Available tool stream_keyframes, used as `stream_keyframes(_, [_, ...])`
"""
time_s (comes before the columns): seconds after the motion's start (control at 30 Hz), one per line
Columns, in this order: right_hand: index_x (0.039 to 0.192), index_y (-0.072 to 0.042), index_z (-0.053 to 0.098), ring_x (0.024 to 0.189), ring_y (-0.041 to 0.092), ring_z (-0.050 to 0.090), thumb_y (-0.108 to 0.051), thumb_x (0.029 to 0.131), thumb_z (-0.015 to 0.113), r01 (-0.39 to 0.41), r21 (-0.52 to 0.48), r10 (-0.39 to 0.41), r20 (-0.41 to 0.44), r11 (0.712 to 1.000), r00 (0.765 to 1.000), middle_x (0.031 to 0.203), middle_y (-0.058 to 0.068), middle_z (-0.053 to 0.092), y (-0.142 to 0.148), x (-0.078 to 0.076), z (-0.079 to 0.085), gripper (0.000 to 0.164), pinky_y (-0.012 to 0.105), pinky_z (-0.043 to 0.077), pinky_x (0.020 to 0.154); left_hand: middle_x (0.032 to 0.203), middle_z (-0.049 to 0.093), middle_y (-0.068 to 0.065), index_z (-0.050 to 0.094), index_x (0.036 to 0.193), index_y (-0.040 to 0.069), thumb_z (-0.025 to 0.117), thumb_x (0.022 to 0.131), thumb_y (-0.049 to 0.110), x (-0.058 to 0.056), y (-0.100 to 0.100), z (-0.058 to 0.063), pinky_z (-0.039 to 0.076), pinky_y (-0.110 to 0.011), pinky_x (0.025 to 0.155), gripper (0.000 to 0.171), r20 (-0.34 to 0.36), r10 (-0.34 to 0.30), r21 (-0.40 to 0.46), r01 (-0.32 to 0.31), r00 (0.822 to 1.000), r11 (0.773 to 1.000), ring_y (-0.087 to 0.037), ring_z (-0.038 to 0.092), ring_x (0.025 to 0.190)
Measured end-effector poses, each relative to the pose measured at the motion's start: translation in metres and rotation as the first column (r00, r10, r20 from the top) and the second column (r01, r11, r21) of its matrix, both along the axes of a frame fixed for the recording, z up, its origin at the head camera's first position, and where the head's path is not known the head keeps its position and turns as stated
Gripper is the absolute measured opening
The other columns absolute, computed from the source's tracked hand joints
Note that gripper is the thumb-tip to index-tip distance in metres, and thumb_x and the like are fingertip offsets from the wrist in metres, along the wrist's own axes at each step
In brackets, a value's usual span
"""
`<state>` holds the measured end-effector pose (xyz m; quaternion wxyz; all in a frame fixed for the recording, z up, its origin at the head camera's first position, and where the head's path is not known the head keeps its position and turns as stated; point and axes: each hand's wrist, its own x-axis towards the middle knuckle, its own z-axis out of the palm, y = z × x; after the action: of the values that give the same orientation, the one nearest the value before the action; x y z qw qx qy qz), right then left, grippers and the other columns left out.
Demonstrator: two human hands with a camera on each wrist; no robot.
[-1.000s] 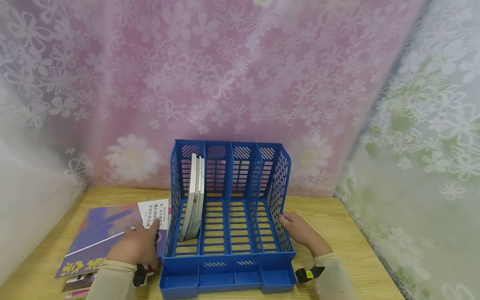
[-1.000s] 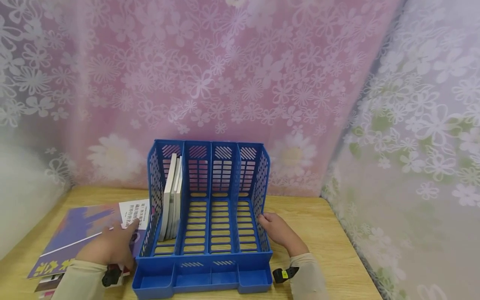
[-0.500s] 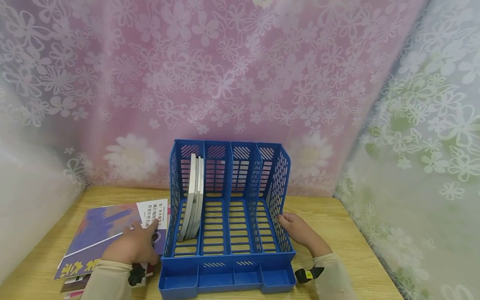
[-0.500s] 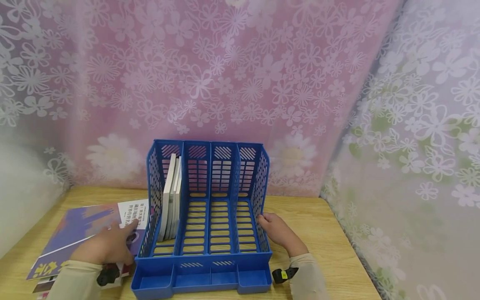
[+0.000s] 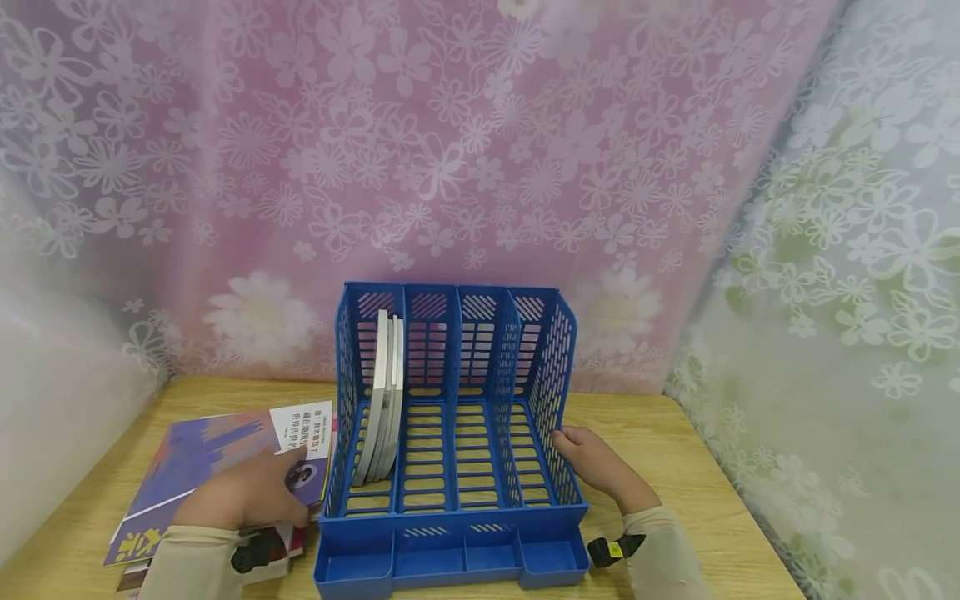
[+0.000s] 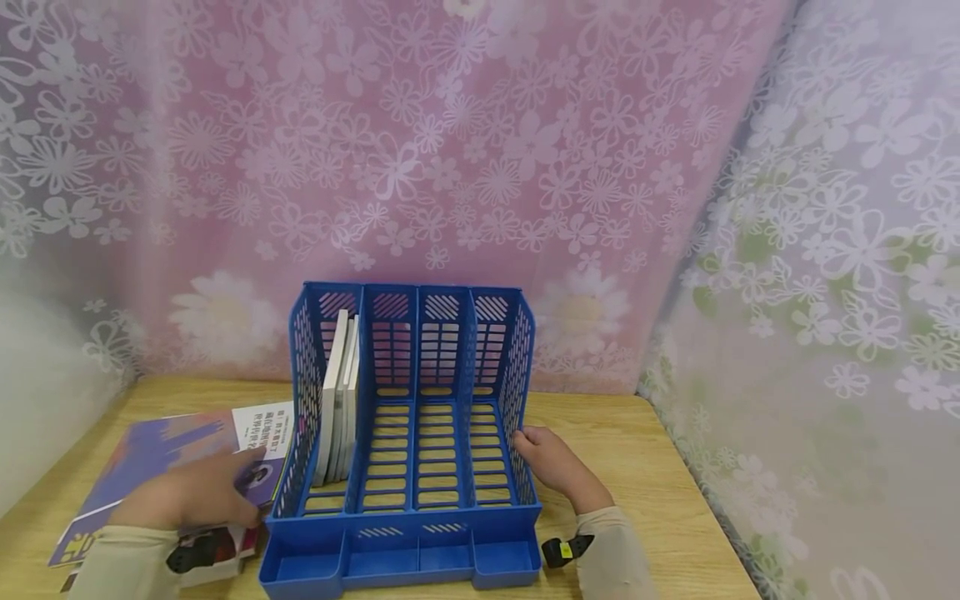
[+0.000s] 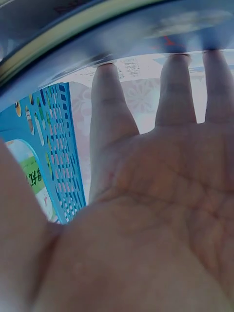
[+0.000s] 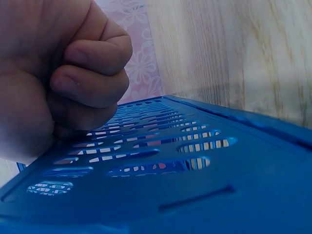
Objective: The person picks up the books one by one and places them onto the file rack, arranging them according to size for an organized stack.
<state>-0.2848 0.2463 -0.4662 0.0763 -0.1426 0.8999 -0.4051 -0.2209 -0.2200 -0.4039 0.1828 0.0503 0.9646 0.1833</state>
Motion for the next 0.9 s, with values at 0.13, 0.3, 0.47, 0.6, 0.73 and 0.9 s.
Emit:
stream_keyframes(0.13, [0.072,-0.005,0.043,0.051,0.014,0.027,-0.025,0.107,0.035,-0.005,0.0,0.005,0.005,1.0,1.0,0.06,0.001,0.033,-0.001,0.001,0.001,0.041,0.029,0.03,0.05,0.115,0.052,-0.02,0.042,0.144,0.002,0.081,0.061,0.039,0.001,-0.002,0.0,0.041,-0.042,0.069,0.099,-0.009,-0.007,0.01,0.007,1.0,1.0,-0.029,0.051,0.087])
stream_keyframes(0.3, [0.072,-0.005,0.043,0.052,0.014,0.027,-0.026,0.107,0.035,-0.001,-0.001,0.001,0.008,1.0,1.0,0.061,0.001,0.032,-0.001,0.001,0.001,0.041,0.029,0.03,0.05,0.123,0.049,-0.029,0.041,0.144,0.0,0.079,0.065,0.045,0.001,-0.002,0.0,0.041,-0.047,0.071,0.098,-0.027,-0.024,0.004,0.024,0.999,1.0,-0.033,0.051,0.091])
stream_keyframes(0.47, [0.072,-0.005,0.043,0.052,0.014,0.028,-0.027,0.107,0.036,0.006,0.001,-0.006,0.01,1.0,1.0,0.06,0.001,0.032,-0.001,0.0,0.0,0.042,0.029,0.03,0.049,0.121,0.048,-0.028,0.042,0.144,0.001,0.079,0.064,0.05,0.001,-0.003,0.0,0.042,-0.048,0.071,0.1,-0.017,-0.01,0.015,0.01,1.0,1.0,-0.033,0.05,0.09])
stream_keyframes(0.6, [0.072,-0.004,0.043,0.051,0.014,0.027,-0.026,0.107,0.036,0.006,0.004,-0.006,0.013,1.0,1.0,0.06,0.001,0.033,0.0,0.0,-0.001,0.041,0.029,0.03,0.049,0.104,0.054,-0.013,0.056,0.131,0.004,0.076,0.069,0.042,0.002,-0.006,0.001,0.041,-0.04,0.067,0.076,-0.068,-0.034,0.037,0.037,0.997,0.999,-0.026,0.05,0.082])
stream_keyframes(0.73, [0.072,-0.005,0.043,0.052,0.014,0.027,-0.025,0.107,0.035,0.003,0.004,-0.004,0.011,1.0,1.0,0.061,0.001,0.033,0.0,0.0,-0.001,0.041,0.028,0.03,0.05,0.094,0.061,0.0,0.066,0.112,0.009,0.069,0.073,0.028,0.003,-0.008,0.005,0.041,-0.037,0.068,0.044,-0.145,-0.082,0.037,0.088,0.986,0.995,-0.019,0.051,0.079])
stream_keyframes(0.9, [0.072,-0.006,0.043,0.052,0.014,0.027,-0.022,0.107,0.034,-0.004,0.012,0.004,0.003,1.0,1.0,0.061,0.001,0.032,-0.001,0.0,0.001,0.04,0.028,0.03,0.05,0.099,0.066,0.0,0.069,0.112,0.012,0.066,0.078,0.025,0.003,-0.007,0.012,0.046,-0.04,0.072,0.037,-0.185,-0.073,0.017,0.078,0.98,0.997,-0.015,0.056,0.082])
